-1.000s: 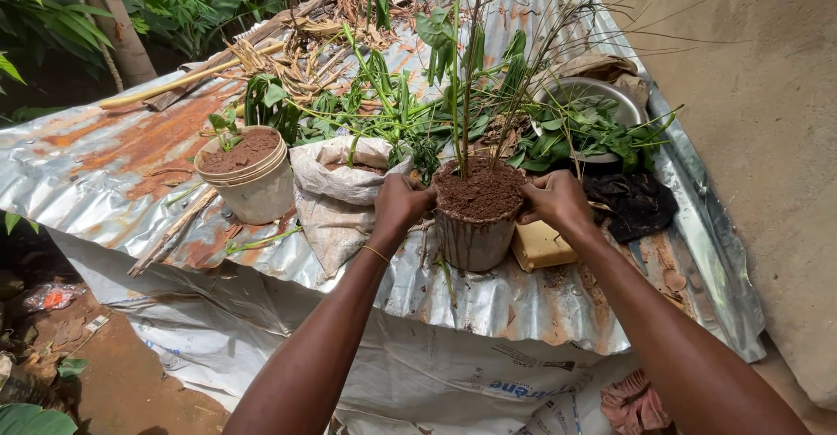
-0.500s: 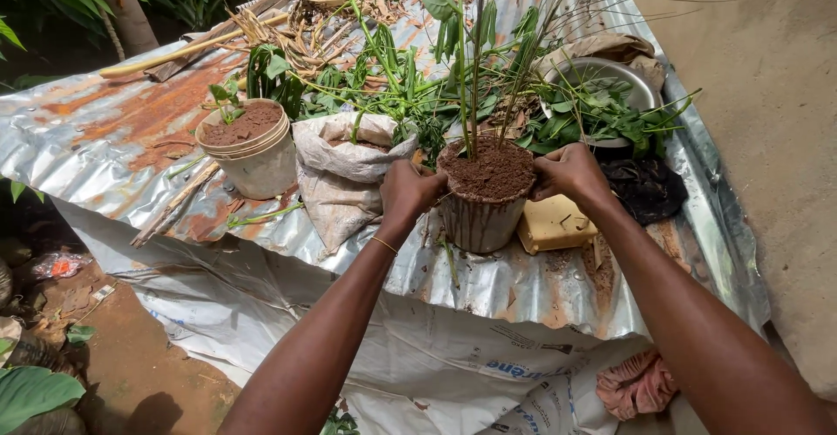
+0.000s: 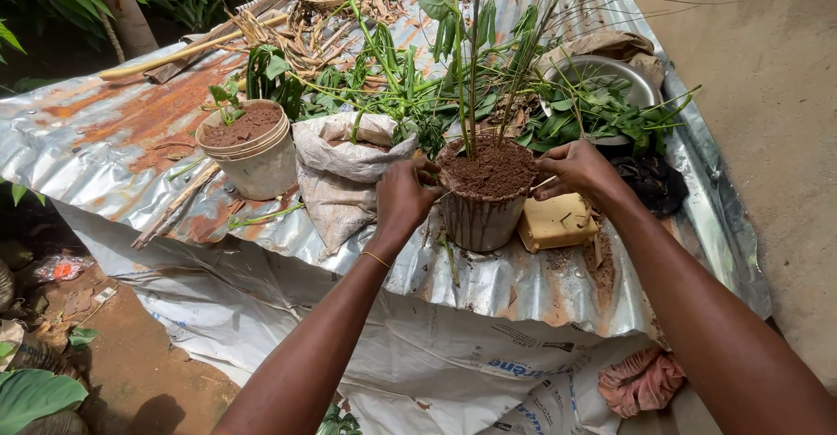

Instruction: Planting a seedling into a small container with soil and watering it.

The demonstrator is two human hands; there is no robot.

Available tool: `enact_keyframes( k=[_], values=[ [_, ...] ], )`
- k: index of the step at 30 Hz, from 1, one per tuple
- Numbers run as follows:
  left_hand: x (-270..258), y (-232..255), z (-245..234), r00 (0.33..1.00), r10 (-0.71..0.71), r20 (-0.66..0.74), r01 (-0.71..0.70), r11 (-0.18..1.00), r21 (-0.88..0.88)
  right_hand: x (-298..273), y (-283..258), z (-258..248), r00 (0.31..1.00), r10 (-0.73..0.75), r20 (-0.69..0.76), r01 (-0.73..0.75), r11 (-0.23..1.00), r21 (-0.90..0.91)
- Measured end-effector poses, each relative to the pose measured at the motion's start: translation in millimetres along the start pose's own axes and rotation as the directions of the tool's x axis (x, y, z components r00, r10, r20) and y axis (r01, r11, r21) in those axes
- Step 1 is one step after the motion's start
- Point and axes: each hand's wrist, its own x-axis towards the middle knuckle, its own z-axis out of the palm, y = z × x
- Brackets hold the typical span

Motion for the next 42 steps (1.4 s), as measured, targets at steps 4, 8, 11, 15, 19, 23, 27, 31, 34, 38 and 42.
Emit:
enact_keyframes(
  k=[4,8,11,15,19,23,27,31,34,38,42],
  values=[
    [-12,11,-6,0.999,0.028,-0.019,-0.028,0.999,0.044,2,2,2,1.0,-0.014,-0.007,0.013,1.0,-0.027],
    [-22,21,-17,0.998,0.069,-0.012,-0.067,0.992,0.111,6,4,1,1.0,-0.009,-0.014,0.009,1.0,0.004],
    [-18,-1,-1,0.984,0.177,-0.031,-0.171,0.976,0.137,7,3,3,0.999,0.02,-0.038,-0.019,0.999,0.034],
    [-20,-7,-2,0.875,0.461,-0.146,-0.439,0.884,0.16,6,2,6,0.997,0.021,-0.078,-0.017,0.999,0.046],
    [-23,0,-17,0.837,0.539,-0.091,-0.521,0.837,0.167,4,2,7,0.994,0.032,-0.107,-0.027,0.998,0.051],
    [-20,-9,-24,0.785,0.618,-0.04,-0.596,0.771,0.226,2,0,12,0.993,-0.001,-0.116,0.004,1.0,0.028],
    [-13,-19,-25,0.694,0.719,0.025,-0.702,0.669,0.245,-1,-4,16,0.985,0.001,-0.173,-0.01,0.998,-0.055],
    [-8,-18,-29,0.633,0.772,0.059,-0.763,0.609,0.216,-1,-3,18,0.98,0.006,-0.199,-0.021,0.997,-0.074],
    [-6,-14,-33,0.631,0.771,0.087,-0.766,0.602,0.225,-2,-4,20,0.977,0.001,-0.215,-0.02,0.996,-0.088],
    [2,-18,-33,0.624,0.77,0.128,-0.773,0.586,0.244,2,-1,23,0.972,-0.019,-0.233,-0.007,0.994,-0.112],
    [14,-26,-27,0.647,0.737,0.192,-0.757,0.594,0.273,3,-4,30,0.95,0.005,-0.313,-0.053,0.988,-0.144]
  ],
)
